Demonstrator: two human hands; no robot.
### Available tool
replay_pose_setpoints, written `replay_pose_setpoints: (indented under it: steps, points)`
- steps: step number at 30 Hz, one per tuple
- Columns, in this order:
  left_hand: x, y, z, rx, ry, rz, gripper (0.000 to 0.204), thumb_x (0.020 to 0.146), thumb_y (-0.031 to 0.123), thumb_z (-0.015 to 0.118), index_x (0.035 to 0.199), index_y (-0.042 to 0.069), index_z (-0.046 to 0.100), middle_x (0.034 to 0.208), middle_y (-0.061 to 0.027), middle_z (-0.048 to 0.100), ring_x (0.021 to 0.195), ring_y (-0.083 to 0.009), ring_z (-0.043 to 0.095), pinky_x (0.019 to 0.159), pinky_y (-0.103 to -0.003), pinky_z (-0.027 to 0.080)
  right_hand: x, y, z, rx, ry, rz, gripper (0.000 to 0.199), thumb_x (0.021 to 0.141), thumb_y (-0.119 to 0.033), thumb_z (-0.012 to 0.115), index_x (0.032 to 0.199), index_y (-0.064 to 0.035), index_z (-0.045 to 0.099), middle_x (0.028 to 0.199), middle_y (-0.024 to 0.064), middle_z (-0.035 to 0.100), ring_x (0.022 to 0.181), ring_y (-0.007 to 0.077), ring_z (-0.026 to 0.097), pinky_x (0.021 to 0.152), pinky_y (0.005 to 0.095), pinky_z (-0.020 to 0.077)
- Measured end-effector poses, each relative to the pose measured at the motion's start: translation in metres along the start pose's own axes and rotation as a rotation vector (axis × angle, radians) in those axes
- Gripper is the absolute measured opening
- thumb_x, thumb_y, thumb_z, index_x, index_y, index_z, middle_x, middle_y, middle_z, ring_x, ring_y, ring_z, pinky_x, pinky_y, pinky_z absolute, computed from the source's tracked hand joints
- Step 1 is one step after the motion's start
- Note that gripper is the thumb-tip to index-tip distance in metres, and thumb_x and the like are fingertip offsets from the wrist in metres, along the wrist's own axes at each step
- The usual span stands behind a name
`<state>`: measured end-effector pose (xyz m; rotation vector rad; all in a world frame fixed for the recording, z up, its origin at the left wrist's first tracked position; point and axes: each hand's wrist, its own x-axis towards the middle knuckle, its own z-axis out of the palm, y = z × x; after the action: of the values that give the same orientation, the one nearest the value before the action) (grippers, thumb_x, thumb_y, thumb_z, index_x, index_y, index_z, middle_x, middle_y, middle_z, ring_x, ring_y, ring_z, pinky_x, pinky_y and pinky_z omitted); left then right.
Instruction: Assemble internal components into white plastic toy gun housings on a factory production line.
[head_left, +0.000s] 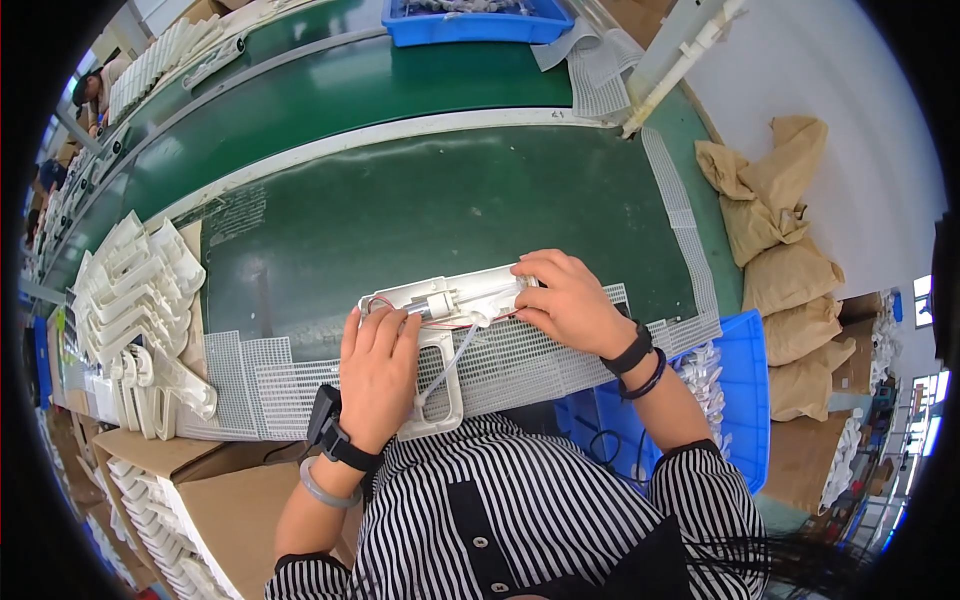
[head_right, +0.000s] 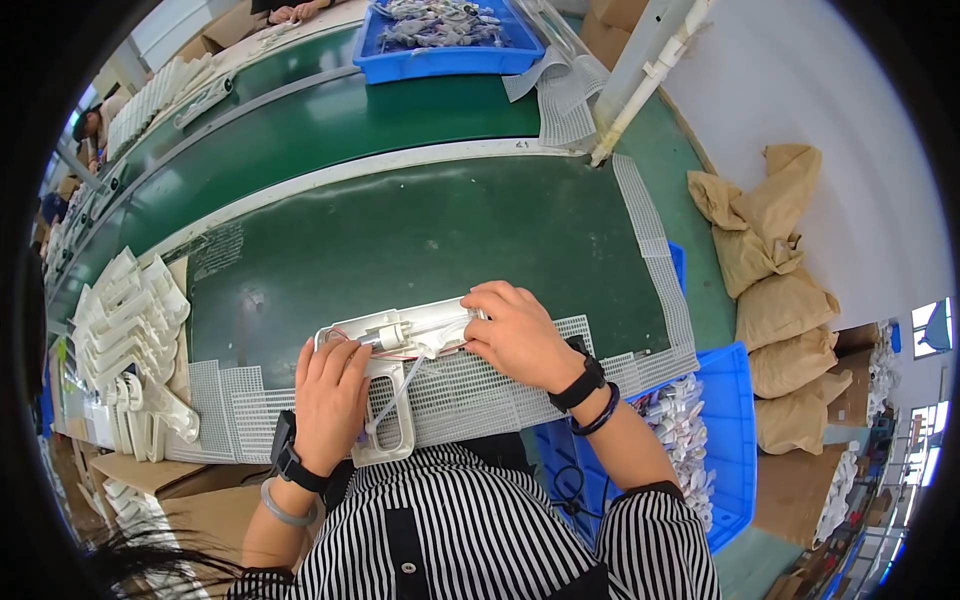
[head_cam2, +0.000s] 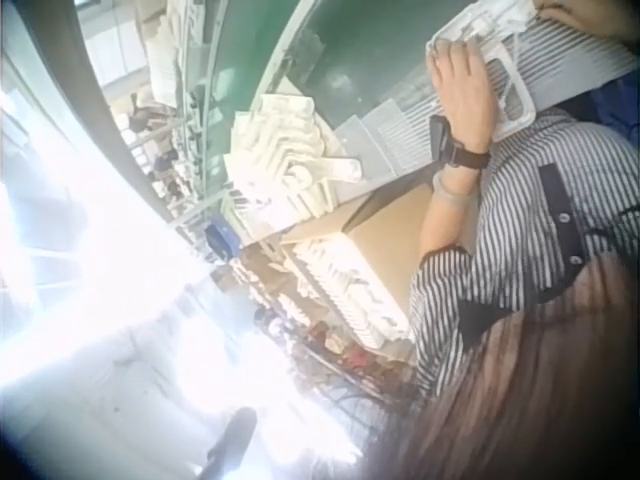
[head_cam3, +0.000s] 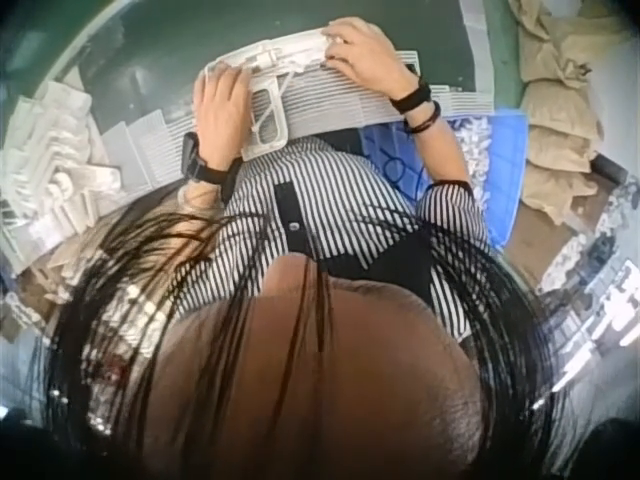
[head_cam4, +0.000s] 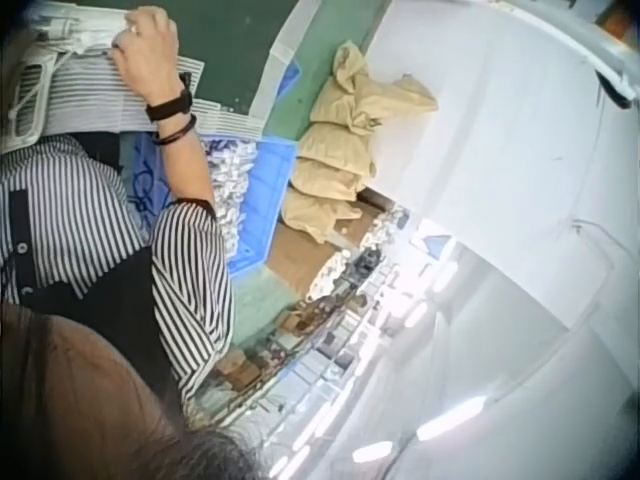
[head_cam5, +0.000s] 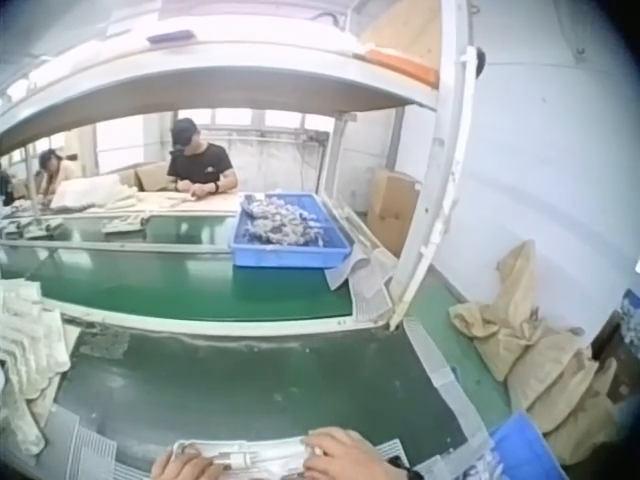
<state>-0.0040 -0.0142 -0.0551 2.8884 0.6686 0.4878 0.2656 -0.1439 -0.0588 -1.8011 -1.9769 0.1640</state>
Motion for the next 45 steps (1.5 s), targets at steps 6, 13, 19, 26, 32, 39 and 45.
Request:
replay_pose_setpoints:
  steps: [6,13,19,26,32,39,45]
  points:
    - [-0.009,-0.004,0.006,-0.023,-0.035,0.017,0.047,0.082,0.011,0.073,0.127,0.005,0.062,0.124,-0.0116,0.062,0.124,-0.0303,0.055,0.116,-0.054,0.035,0.004,0.004,0.007,0.116,0.034,0.069,0.011,0.082,-0.015,0.077,0.088,-0.0079,0.072,0.115,0.0045,0.066,0.117,0.0269,0.056,0.092,0.0388,0.0522]
    - [-0.013,-0.007,0.006,0.02,-0.088,0.038,0.053,0.086,0.023,0.072,0.134,0.004,0.058,0.126,-0.0123,0.062,0.126,-0.0306,0.056,0.117,-0.054,0.032,0.008,-0.001,0.013,0.077,0.102,0.161,0.006,0.082,-0.015,0.076,0.087,-0.0108,0.074,0.107,-0.0001,0.065,0.108,0.0227,0.057,0.086,0.0367,0.0539]
    - [-0.013,-0.008,0.006,0.098,-0.133,0.059,0.055,0.089,0.034,0.068,0.134,0.003,0.057,0.126,-0.0101,0.065,0.127,-0.0266,0.057,0.118,-0.053,0.032,0.01,-0.006,0.015,-0.015,0.082,0.164,0.005,0.082,-0.014,0.075,0.086,-0.0114,0.076,0.106,-0.0004,0.065,0.108,0.0215,0.057,0.085,0.0369,0.0539]
    - [-0.013,-0.008,0.007,0.105,-0.149,0.059,0.055,0.091,0.03,0.067,0.135,0.002,0.056,0.133,-0.0122,0.063,0.133,-0.0285,0.054,0.121,-0.054,0.027,0.009,0.002,0.006,0.012,-0.088,0.014,0.017,0.08,-0.018,0.079,0.097,-0.0129,0.08,0.119,0.0037,0.066,0.116,0.0267,0.054,0.093,0.0373,0.0517]
    - [-0.011,-0.01,0.008,0.105,-0.15,0.031,0.053,0.09,0.034,0.067,0.133,0.004,0.059,0.132,-0.0101,0.065,0.134,-0.0264,0.053,0.121,-0.052,0.029,0.005,0.001,-0.002,0.062,-0.074,-0.04,0.026,0.077,-0.026,0.082,0.099,-0.0127,0.08,0.124,0.0047,0.065,0.12,0.029,0.053,0.095,0.0397,0.0513]
    - [-0.001,-0.009,0.014,0.07,-0.068,0.062,0.045,0.084,0.022,0.074,0.123,0.002,0.061,0.12,-0.0134,0.065,0.136,-0.035,0.049,0.12,-0.056,0.028,-0.003,0.004,0.012,0.048,-0.006,-0.021,0.027,0.077,-0.025,0.083,0.098,-0.0101,0.078,0.125,0.0054,0.064,0.122,0.0308,0.052,0.097,0.0411,0.0512]
    - [0.008,-0.014,0.014,0.065,-0.124,0.129,0.042,0.083,0.02,0.074,0.117,0.0,0.06,0.113,-0.016,0.064,0.131,-0.0359,0.053,0.12,-0.056,0.029,-0.006,0.001,0.016,0.078,0.038,0.028,0.022,0.075,-0.023,0.083,0.091,-0.0086,0.079,0.124,0.0054,0.066,0.122,0.0293,0.053,0.097,0.0406,0.0515]
